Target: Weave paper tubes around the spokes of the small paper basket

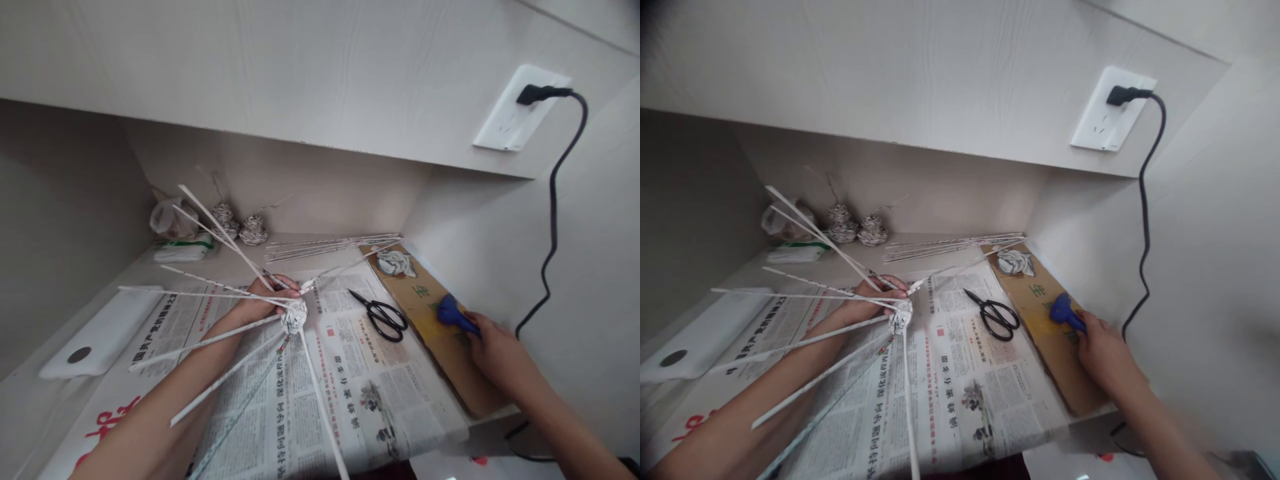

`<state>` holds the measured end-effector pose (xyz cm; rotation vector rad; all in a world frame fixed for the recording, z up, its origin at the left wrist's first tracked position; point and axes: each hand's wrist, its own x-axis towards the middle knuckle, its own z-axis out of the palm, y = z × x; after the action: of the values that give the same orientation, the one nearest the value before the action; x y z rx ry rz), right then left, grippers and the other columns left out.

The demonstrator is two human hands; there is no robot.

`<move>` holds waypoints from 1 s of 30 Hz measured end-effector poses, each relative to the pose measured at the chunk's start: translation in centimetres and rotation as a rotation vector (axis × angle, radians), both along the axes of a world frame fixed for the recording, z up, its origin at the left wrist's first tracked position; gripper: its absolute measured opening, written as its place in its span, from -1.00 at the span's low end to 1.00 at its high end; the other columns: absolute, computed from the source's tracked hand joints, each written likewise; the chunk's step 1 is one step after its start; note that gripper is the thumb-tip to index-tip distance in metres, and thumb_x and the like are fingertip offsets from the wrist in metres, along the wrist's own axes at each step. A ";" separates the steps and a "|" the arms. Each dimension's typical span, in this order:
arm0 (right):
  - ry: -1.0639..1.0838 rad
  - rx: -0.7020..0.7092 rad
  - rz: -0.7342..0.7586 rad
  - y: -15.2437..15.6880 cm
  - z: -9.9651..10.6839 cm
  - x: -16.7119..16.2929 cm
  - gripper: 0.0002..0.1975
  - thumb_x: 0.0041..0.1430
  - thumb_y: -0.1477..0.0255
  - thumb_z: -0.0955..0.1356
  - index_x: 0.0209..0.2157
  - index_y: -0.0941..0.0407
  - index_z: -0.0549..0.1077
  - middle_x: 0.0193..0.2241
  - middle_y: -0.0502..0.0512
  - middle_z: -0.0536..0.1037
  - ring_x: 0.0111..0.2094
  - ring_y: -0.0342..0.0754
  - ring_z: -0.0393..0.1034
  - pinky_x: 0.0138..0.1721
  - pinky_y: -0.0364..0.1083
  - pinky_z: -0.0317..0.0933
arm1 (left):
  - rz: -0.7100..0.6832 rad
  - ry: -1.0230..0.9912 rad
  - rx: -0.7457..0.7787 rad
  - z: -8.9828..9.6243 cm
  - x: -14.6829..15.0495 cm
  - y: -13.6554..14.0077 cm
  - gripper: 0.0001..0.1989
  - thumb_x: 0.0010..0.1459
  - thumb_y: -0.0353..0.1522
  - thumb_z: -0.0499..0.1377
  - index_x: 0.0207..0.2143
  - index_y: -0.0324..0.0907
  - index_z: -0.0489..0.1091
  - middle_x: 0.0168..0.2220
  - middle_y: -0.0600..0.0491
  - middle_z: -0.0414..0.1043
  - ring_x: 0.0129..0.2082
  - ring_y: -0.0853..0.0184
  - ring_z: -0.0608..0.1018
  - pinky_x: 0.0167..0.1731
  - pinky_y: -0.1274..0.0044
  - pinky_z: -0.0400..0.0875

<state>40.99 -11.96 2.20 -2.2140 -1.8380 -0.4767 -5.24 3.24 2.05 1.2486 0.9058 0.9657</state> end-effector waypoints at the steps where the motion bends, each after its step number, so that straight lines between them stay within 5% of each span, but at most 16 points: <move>1: 0.060 0.010 0.023 -0.1 0.4 -0.4 -0.57 0.20 0.45 0.18 0.02 0.28 0.46 -0.19 0.41 0.63 -0.20 0.26 0.56 -0.13 0.15 0.39 | 0.000 0.001 -0.003 0.2 0.0 -0.1 -0.51 -0.37 -0.19 0.53 -0.44 -0.32 0.50 -0.66 0.09 0.44 -0.74 0.48 0.35 -0.72 0.62 0.20; 4: 0.374 0.023 0.052 -0.5 2.6 -2.9 -0.53 0.24 0.31 0.24 0.12 0.20 0.41 -0.12 0.31 0.61 -0.20 0.17 0.53 -0.19 0.06 0.39 | -0.019 0.023 0.001 0.4 0.1 -0.2 -0.52 -0.34 -0.19 0.52 -0.43 -0.33 0.52 -0.65 0.07 0.45 -0.73 0.47 0.36 -0.71 0.61 0.20; 7: 0.798 -0.148 0.119 -0.9 5.6 -7.3 -0.53 0.27 0.10 0.29 0.05 0.11 0.45 -0.46 0.06 0.54 -0.46 -0.01 0.38 -0.42 -0.08 0.28 | -0.055 0.025 -0.011 0.6 0.3 -0.5 -0.51 -0.34 -0.17 0.52 -0.43 -0.34 0.52 -0.66 0.06 0.45 -0.72 0.46 0.37 -0.71 0.61 0.19; 12: 1.157 -0.338 0.164 -0.9 8.5 -15.6 -0.44 0.13 -0.05 0.39 -0.07 0.13 0.52 -0.62 -0.07 0.36 -0.57 -0.14 0.18 -0.52 -0.15 0.10 | -0.112 0.024 -0.009 1.0 0.8 -1.2 -0.51 -0.34 -0.15 0.52 -0.46 -0.35 0.52 -0.69 0.09 0.41 -0.72 0.47 0.36 -0.71 0.62 0.19; 17: 1.235 -0.401 0.342 0.1 7.9 -19.5 -0.49 0.14 -0.07 0.38 -0.24 0.13 0.50 -0.63 -0.08 0.32 -0.58 -0.17 0.15 -0.53 -0.15 0.08 | -0.141 0.024 -0.012 1.1 0.9 -1.3 -0.51 -0.34 -0.15 0.52 -0.46 -0.35 0.53 -0.68 0.07 0.43 -0.72 0.46 0.37 -0.72 0.62 0.21; 30: 1.060 -0.329 0.454 0.9 7.1 -19.7 -0.61 0.27 0.06 0.32 -0.23 0.10 0.51 -0.55 -0.01 0.42 -0.44 -0.07 0.35 -0.43 -0.12 0.25 | -0.189 -0.007 -0.002 -0.2 0.7 -0.8 -0.58 -0.21 -0.20 0.50 -0.40 -0.35 0.56 -0.65 0.06 0.45 -0.69 0.46 0.38 -0.68 0.61 0.22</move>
<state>21.25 -11.04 9.29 -1.5412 -1.6984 0.9529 -4.53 2.48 1.82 1.3036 0.7677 0.8184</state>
